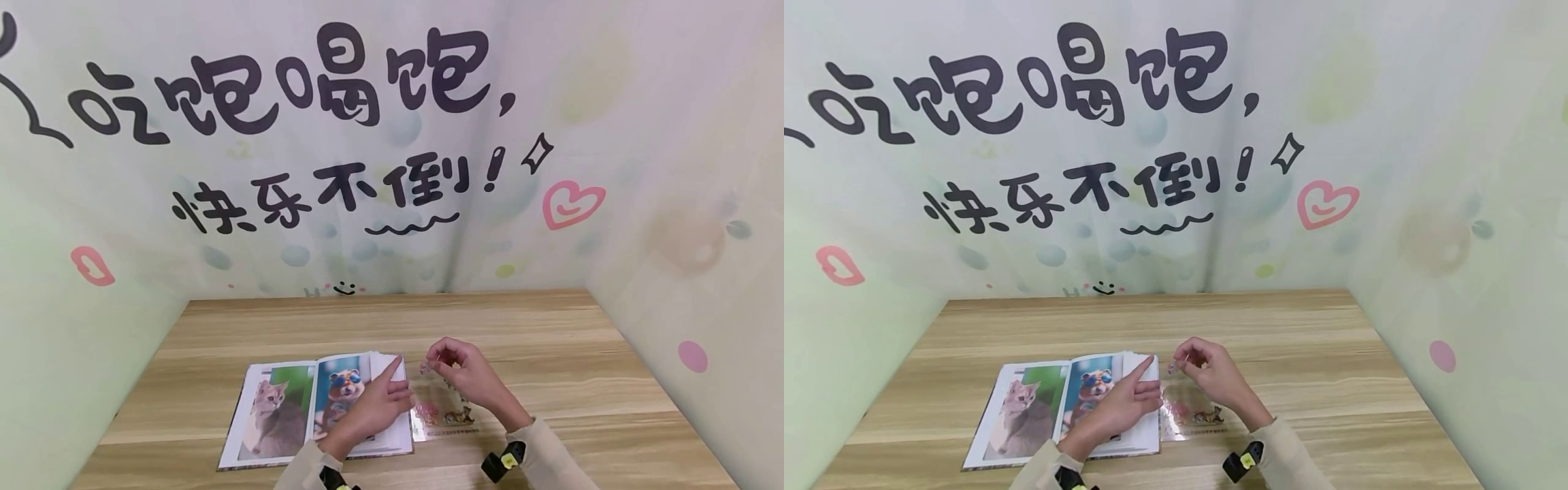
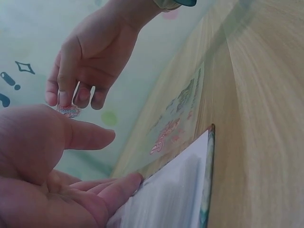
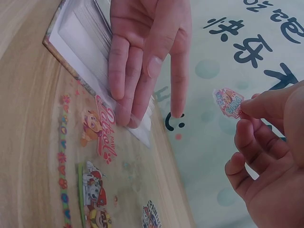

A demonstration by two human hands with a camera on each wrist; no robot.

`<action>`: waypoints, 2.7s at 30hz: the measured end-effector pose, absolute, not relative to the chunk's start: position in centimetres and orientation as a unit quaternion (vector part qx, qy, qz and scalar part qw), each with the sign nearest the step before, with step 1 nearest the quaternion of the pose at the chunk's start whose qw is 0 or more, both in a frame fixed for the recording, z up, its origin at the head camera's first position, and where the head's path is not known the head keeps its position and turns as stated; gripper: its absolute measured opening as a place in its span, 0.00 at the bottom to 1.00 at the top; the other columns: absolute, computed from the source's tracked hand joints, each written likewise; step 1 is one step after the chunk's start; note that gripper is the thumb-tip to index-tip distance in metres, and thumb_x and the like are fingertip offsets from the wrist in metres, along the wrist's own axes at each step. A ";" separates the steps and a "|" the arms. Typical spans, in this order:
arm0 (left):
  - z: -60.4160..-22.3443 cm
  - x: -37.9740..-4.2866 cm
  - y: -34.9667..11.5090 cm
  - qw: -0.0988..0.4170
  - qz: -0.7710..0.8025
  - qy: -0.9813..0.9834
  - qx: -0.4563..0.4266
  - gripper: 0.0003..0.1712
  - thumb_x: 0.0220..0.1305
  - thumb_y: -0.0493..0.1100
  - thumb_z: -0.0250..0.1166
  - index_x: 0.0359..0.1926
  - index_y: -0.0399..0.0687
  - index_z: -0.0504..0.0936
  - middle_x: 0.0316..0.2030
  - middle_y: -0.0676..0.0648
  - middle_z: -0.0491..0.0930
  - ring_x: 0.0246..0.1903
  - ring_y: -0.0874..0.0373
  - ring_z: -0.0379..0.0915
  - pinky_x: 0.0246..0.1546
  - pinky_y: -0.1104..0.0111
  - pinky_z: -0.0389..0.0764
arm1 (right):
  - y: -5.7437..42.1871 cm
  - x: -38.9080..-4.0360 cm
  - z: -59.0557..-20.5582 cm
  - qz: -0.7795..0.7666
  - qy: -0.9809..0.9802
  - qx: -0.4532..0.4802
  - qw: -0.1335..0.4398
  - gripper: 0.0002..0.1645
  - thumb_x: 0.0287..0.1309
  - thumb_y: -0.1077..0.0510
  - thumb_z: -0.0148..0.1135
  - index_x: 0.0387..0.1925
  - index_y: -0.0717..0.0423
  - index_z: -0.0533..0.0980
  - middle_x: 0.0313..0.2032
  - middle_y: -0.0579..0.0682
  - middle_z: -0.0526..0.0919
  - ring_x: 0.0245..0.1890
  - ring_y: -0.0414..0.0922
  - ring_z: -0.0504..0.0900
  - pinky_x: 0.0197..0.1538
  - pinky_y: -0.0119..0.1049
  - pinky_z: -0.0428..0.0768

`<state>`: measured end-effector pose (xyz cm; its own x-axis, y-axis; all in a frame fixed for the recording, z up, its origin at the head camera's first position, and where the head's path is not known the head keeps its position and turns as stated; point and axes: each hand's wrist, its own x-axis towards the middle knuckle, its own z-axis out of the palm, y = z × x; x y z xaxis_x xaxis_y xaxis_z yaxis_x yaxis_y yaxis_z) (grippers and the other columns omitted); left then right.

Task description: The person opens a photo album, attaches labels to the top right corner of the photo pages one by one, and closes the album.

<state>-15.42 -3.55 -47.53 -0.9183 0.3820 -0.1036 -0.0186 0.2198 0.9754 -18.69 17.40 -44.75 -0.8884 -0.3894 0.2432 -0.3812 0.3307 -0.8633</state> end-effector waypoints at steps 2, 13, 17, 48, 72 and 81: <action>-47.5 -15.4 -3.6 0.163 0.611 0.766 0.120 0.48 0.65 0.35 0.65 0.77 0.39 0.46 0.59 0.24 0.73 0.56 0.36 0.76 0.56 0.50 0.77 | 17.5 -18.9 -45.1 -0.532 0.813 -0.237 0.005 0.05 0.63 0.70 0.60 0.38 0.60 0.79 0.32 0.60 0.82 0.26 0.38 0.72 0.26 0.27 0.71; -47.3 -15.4 -3.5 0.152 0.597 0.779 0.114 0.44 0.66 0.36 0.62 0.76 0.37 0.50 0.62 0.26 0.70 0.60 0.35 0.72 0.57 0.50 0.77 | 17.6 -19.1 -45.7 -0.534 0.812 -0.237 0.014 0.04 0.64 0.66 0.62 0.37 0.54 0.79 0.32 0.52 0.82 0.27 0.38 0.73 0.28 0.28 0.72; -47.1 -15.4 -3.4 0.143 0.603 0.778 0.105 0.40 0.67 0.37 0.62 0.75 0.37 0.55 0.61 0.29 0.73 0.59 0.38 0.74 0.56 0.50 0.78 | 17.6 -19.3 -46.0 -0.535 0.812 -0.231 0.014 0.04 0.63 0.66 0.62 0.37 0.55 0.79 0.31 0.52 0.82 0.26 0.37 0.72 0.26 0.28 0.70; -45.8 -14.7 -6.0 0.095 0.670 0.731 0.091 0.24 0.71 0.36 0.58 0.64 0.30 0.69 0.52 0.30 0.78 0.52 0.42 0.79 0.49 0.65 0.82 | 16.8 -18.6 -44.6 -0.532 0.821 -0.205 0.034 0.05 0.63 0.73 0.57 0.38 0.65 0.78 0.34 0.61 0.82 0.27 0.37 0.70 0.28 0.26 0.68; -45.9 -14.6 -11.1 0.004 0.567 0.822 0.041 0.20 0.69 0.37 0.60 0.61 0.41 0.76 0.50 0.42 0.83 0.50 0.50 0.80 0.53 0.60 0.79 | 17.0 -19.5 -46.2 -0.540 0.814 -0.213 0.027 0.05 0.63 0.69 0.61 0.38 0.59 0.79 0.33 0.55 0.83 0.28 0.39 0.71 0.30 0.27 0.70; -45.6 -14.4 -13.3 -0.010 0.530 0.848 0.015 0.21 0.70 0.40 0.60 0.63 0.44 0.75 0.55 0.43 0.81 0.54 0.49 0.78 0.54 0.55 0.79 | 16.2 -18.4 -43.8 -0.527 0.821 -0.215 0.029 0.05 0.61 0.74 0.57 0.36 0.67 0.78 0.32 0.62 0.82 0.28 0.42 0.72 0.31 0.26 0.71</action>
